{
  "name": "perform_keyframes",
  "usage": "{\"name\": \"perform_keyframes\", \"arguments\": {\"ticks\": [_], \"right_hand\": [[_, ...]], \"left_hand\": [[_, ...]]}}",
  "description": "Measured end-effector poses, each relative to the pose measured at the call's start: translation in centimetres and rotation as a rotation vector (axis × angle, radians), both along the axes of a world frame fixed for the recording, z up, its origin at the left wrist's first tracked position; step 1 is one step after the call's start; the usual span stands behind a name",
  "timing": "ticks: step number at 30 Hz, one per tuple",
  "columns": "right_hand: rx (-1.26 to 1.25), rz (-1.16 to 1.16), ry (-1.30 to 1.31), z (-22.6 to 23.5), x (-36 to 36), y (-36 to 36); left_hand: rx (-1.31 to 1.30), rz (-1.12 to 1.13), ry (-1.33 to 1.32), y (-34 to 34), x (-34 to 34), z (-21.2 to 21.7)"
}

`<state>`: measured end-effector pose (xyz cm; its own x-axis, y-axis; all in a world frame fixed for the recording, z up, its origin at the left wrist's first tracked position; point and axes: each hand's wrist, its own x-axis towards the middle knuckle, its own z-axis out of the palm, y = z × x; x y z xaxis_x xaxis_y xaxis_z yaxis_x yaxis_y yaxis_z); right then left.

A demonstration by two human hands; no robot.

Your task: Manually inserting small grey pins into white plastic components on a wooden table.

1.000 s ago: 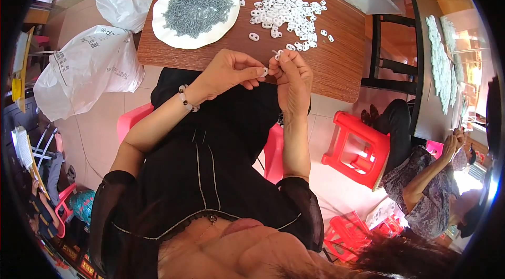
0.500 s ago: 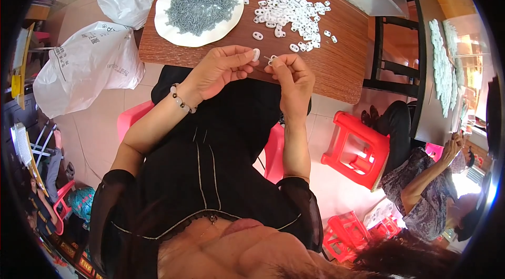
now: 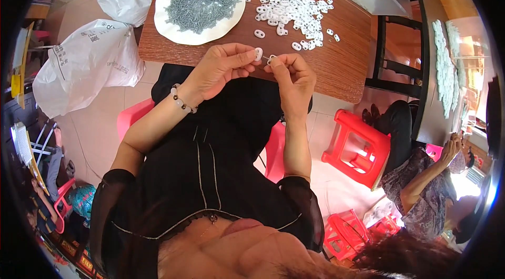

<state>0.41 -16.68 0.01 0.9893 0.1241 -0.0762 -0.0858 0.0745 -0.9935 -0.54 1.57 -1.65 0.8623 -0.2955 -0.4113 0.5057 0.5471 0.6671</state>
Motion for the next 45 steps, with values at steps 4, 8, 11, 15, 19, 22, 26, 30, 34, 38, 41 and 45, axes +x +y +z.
{"name": "perform_keyframes", "arguments": {"ticks": [4, 8, 11, 15, 19, 22, 26, 30, 34, 38, 41, 45], "right_hand": [[-0.010, 0.006, -0.018, -0.10, 0.01, 0.06], [-0.014, 0.003, 0.001, -0.07, 0.03, 0.00], [-0.003, -0.001, -0.015, -0.26, 0.08, -0.03], [-0.019, 0.002, -0.023, -0.37, 0.15, -0.07], [-0.024, -0.001, -0.019, -0.26, 0.10, -0.04], [-0.042, -0.001, -0.015, -0.21, 0.05, -0.07], [-0.040, 0.002, -0.021, -0.15, 0.03, -0.03], [-0.013, -0.002, -0.001, 0.10, -0.01, 0.02], [-0.006, 0.006, -0.018, -0.01, 0.04, -0.06], [0.001, 0.000, -0.009, 0.13, -0.02, -0.06], [-0.046, 0.030, -0.006, 0.20, -0.05, -0.15], [-0.047, 0.009, -0.021, 0.07, -0.11, 0.01]], "left_hand": [[0.009, 0.010, -0.008, -0.07, -0.05, 0.01], [0.004, 0.016, -0.010, -0.07, -0.05, 0.13], [0.015, 0.019, -0.021, -0.13, -0.06, 0.06], [0.083, 0.036, -0.056, -0.23, -0.09, 0.06], [0.161, 0.068, -0.104, -0.48, -0.29, 0.49], [0.185, 0.055, -0.123, -0.33, -0.31, 0.48], [0.135, 0.042, -0.101, -0.22, -0.31, 0.39], [0.098, 0.035, -0.065, -0.25, -0.18, 0.39], [0.092, 0.032, -0.053, -0.25, -0.16, 0.21], [0.078, 0.029, -0.041, -0.25, -0.15, 0.17], [0.080, 0.029, -0.041, -0.24, -0.18, 0.13], [0.125, 0.038, -0.076, -0.37, -0.22, 0.18]]}}
